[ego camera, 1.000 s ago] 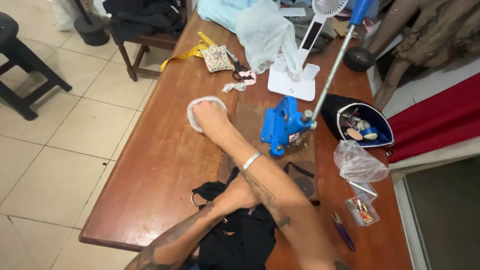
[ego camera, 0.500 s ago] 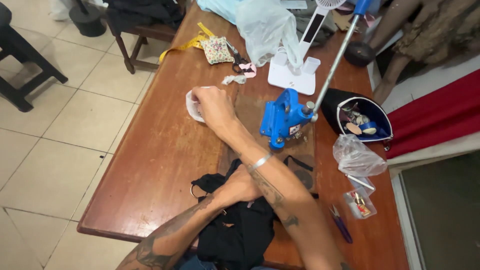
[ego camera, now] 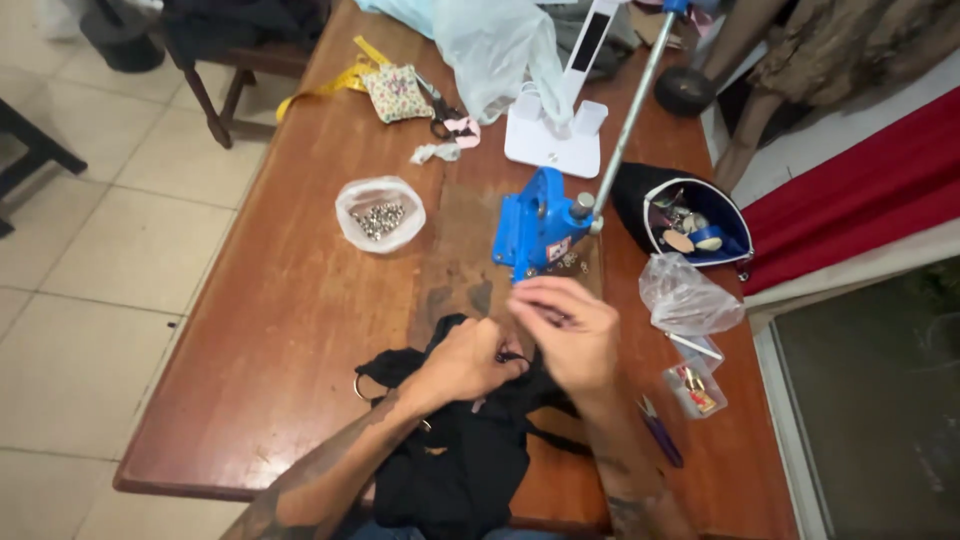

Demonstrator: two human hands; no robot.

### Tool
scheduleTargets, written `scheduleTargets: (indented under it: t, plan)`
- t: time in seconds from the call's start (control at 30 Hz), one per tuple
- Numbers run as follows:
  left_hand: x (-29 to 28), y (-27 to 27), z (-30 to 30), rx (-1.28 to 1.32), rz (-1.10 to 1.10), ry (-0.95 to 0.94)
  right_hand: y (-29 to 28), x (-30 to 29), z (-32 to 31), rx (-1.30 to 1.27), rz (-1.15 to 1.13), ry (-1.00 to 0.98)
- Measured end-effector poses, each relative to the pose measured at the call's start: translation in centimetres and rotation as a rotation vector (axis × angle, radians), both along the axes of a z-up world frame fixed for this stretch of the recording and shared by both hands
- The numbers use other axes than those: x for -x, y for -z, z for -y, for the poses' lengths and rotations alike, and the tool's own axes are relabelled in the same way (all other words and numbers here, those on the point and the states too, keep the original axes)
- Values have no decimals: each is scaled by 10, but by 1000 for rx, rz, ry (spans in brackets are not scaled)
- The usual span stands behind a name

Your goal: Attach metal grommets to a black garment using a manual hand press tool.

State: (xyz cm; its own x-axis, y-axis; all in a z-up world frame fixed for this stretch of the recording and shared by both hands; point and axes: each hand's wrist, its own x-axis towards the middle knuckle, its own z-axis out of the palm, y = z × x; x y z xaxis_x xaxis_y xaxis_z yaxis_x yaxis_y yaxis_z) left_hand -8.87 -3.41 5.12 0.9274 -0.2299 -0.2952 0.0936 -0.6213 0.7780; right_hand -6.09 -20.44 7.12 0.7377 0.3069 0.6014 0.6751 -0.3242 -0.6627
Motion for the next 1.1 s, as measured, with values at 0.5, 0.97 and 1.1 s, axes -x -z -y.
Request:
scheduleTargets:
  t: [0.5, 0.97, 1.1]
  plan:
    - [9, 0, -5, 63, -50, 10, 66, -69, 88, 321, 5, 246]
    - [9, -5, -7, 69, -32, 31, 92, -84, 108, 457, 146, 175]
    - [10, -8, -7, 65, -42, 15, 88, -84, 109, 458, 149, 171]
